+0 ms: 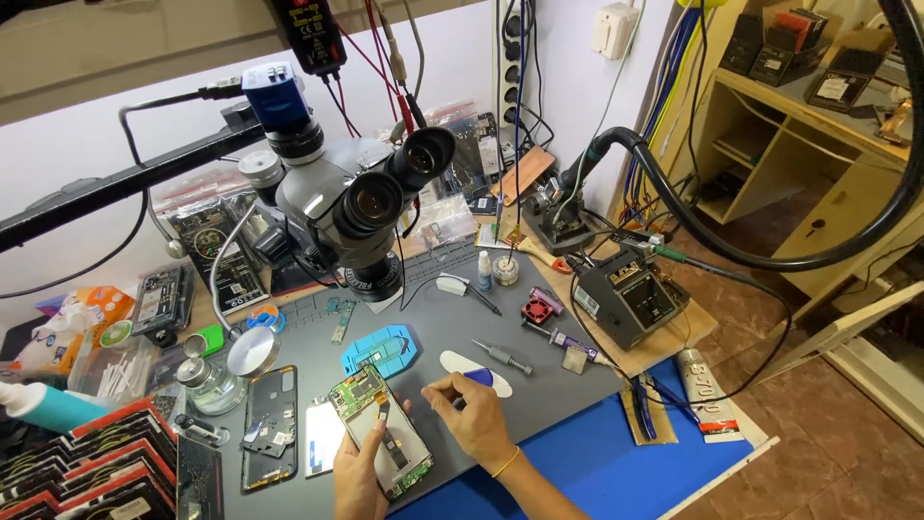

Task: Disassembling a smartphone to remove internal components like the battery and motherboard using specialized tools.

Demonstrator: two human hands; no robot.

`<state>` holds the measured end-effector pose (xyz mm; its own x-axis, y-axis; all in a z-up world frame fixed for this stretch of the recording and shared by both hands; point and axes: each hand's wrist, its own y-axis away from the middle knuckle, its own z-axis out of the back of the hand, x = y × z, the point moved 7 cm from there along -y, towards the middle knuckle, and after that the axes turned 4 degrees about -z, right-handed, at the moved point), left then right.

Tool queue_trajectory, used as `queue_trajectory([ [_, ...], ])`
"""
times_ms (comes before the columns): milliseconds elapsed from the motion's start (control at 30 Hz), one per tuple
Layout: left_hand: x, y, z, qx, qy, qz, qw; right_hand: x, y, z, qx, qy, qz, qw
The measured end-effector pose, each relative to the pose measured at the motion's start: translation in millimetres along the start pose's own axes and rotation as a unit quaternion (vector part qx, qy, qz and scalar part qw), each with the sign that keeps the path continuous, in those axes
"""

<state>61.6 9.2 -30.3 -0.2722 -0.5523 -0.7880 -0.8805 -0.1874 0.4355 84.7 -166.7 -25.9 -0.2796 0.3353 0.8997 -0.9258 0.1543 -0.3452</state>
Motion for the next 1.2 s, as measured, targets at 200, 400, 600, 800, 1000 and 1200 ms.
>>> queue_trajectory([
  [200, -8, 9, -5, 0.025, -0.010, -0.005, 1.000, 13, 0, 0, 0.008, 0.017, 0.070, 0.997],
  [400, -10, 8, -3, 0.038, 0.000, 0.001, 0.999, 16, 1, 6, -0.050, 0.040, 0.094, 0.994],
  [600, -9, 5, 0, 0.032, 0.002, 0.008, 0.999, 16, -1, 11, -0.048, 0.021, 0.024, 0.998],
  [800, -6, -2, 5, 0.074, -0.004, -0.006, 0.997, 13, -1, 4, -0.035, 0.060, 0.069, 0.995],
  [1000, -3, -9, 8, 0.108, 0.002, -0.017, 0.994, 12, 0, 4, -0.051, 0.053, 0.052, 0.996],
  [1200, -3, -11, 10, 0.114, 0.009, -0.024, 0.993, 17, 1, 4, -0.048, 0.044, 0.057, 0.996],
])
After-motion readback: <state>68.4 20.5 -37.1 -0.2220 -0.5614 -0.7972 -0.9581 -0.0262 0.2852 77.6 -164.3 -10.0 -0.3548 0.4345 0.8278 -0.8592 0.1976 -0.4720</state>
